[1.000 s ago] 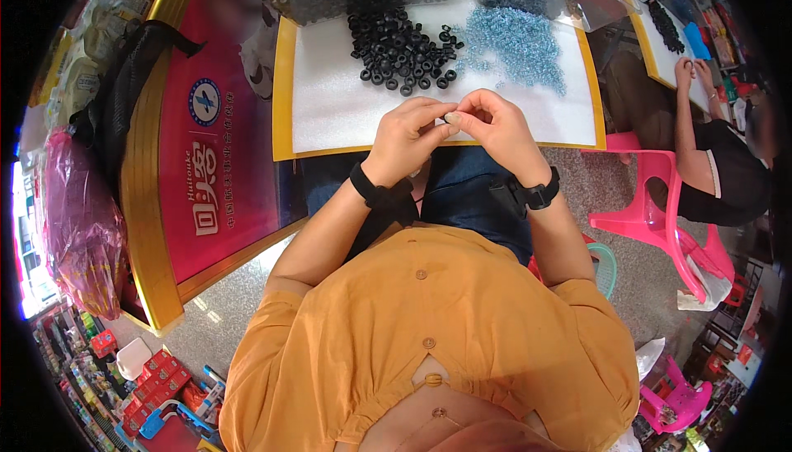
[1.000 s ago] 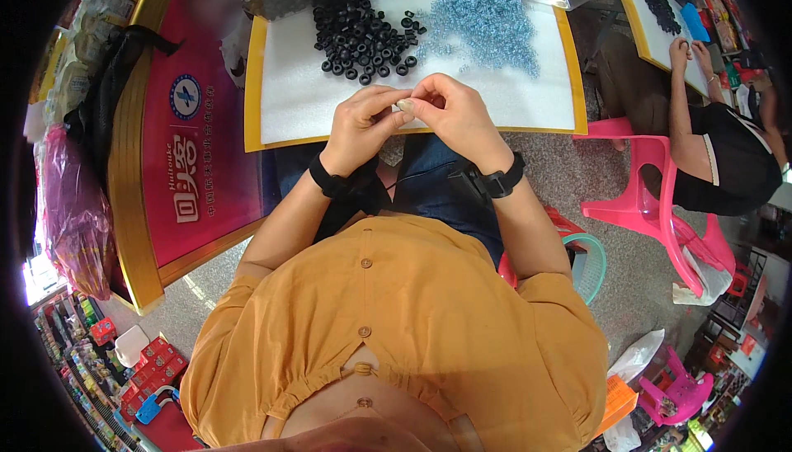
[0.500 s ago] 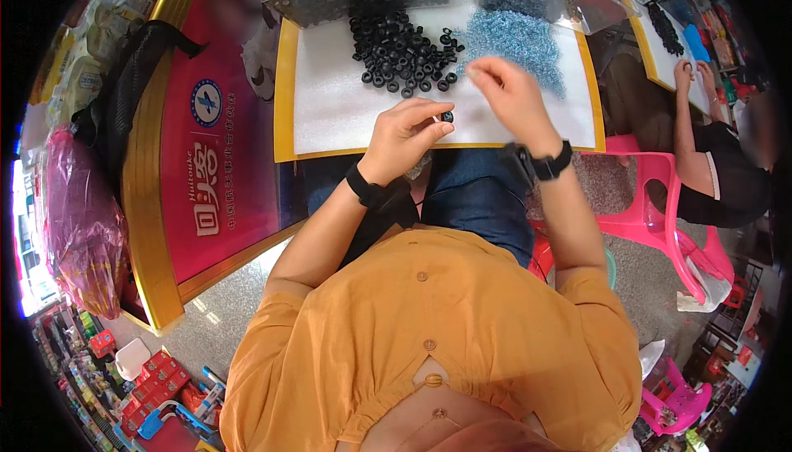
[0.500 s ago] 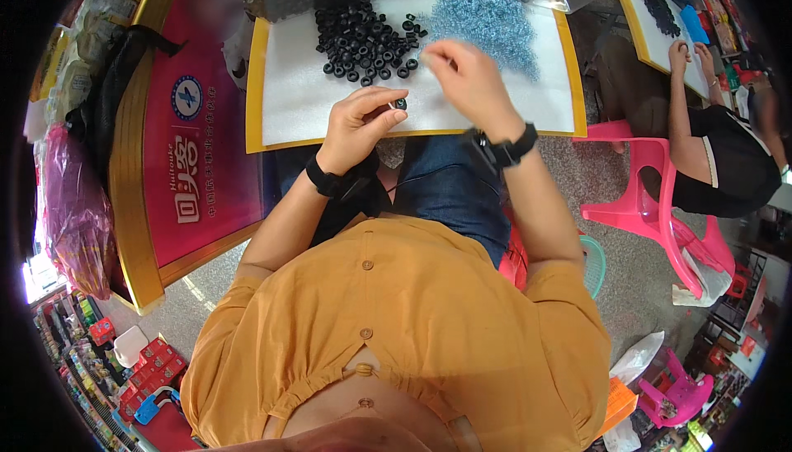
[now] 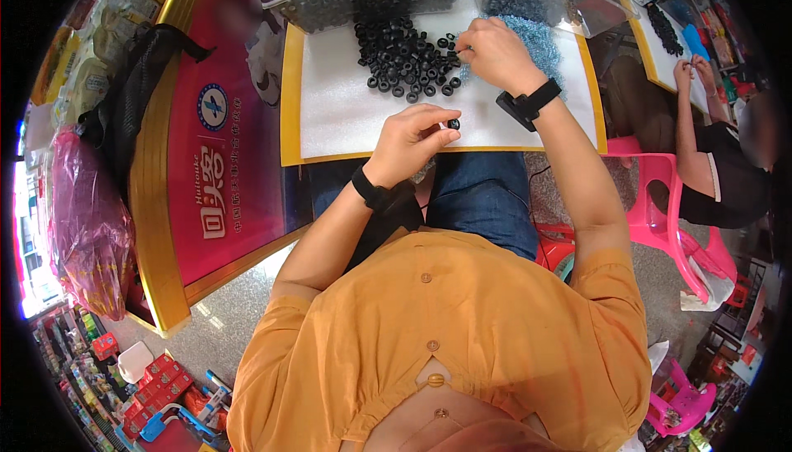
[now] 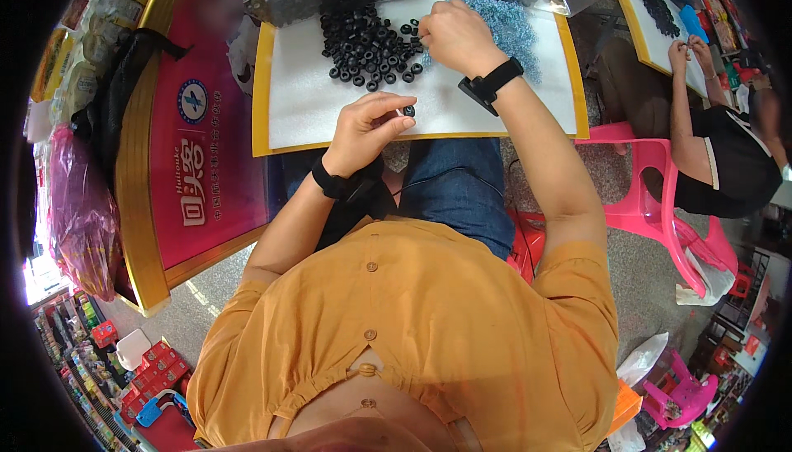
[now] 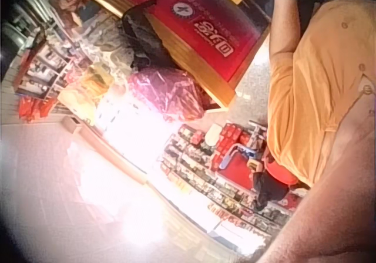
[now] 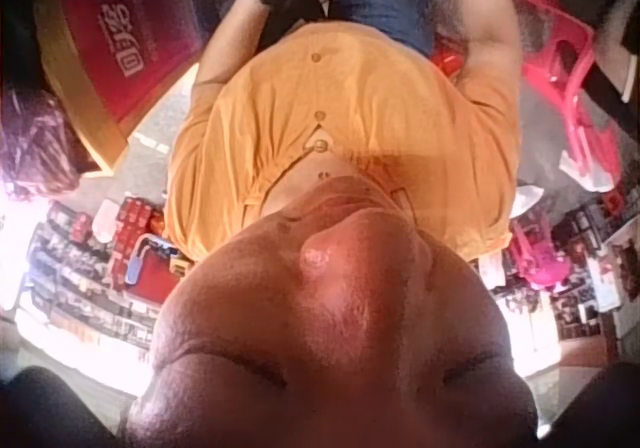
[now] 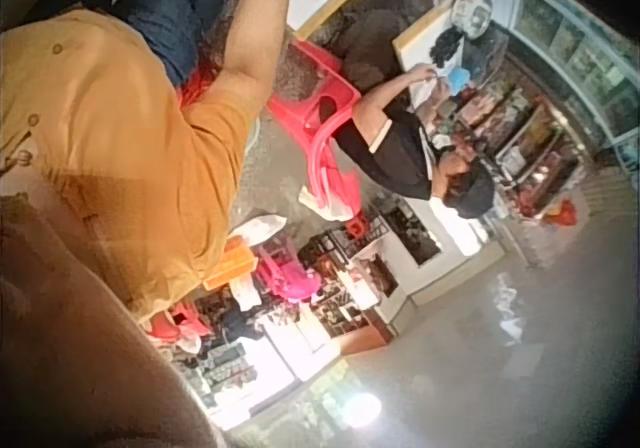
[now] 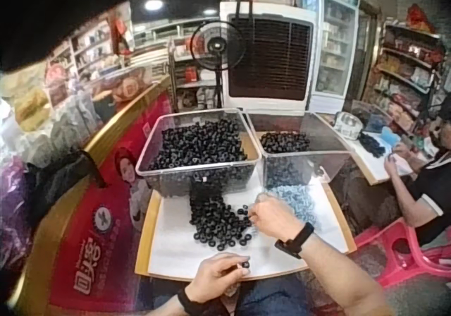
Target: The person sorts small plastic components by hand, placing them into different bins.
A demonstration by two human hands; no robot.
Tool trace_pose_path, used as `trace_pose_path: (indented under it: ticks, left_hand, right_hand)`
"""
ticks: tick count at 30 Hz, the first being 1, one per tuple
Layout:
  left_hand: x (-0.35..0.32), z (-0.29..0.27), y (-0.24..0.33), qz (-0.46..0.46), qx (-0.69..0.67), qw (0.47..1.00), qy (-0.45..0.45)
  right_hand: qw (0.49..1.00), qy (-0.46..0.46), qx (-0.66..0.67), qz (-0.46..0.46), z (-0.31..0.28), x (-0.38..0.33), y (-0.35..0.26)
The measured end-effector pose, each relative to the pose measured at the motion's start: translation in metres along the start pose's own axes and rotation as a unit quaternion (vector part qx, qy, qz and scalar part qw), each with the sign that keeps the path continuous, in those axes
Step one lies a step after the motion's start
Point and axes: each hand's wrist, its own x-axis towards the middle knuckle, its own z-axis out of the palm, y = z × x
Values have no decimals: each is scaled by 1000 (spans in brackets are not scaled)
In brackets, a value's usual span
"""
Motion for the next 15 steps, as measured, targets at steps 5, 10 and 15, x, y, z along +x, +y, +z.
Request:
trace_pose_path:
  ticks: [5,10,15]
  left_hand:
    - [-1,-3,1,-26,1,1000,-10]
    - [-1,-1,3,-58,-40,998,-4]
    - [-4,-2,6,-71,-87,994,11]
  right_hand:
    - [995,81,47,-26,-6,-13,-5]
    - [860,10,493,131,-19,-68,-25]
    - [789,-38,597,140,-26,-110,-51]
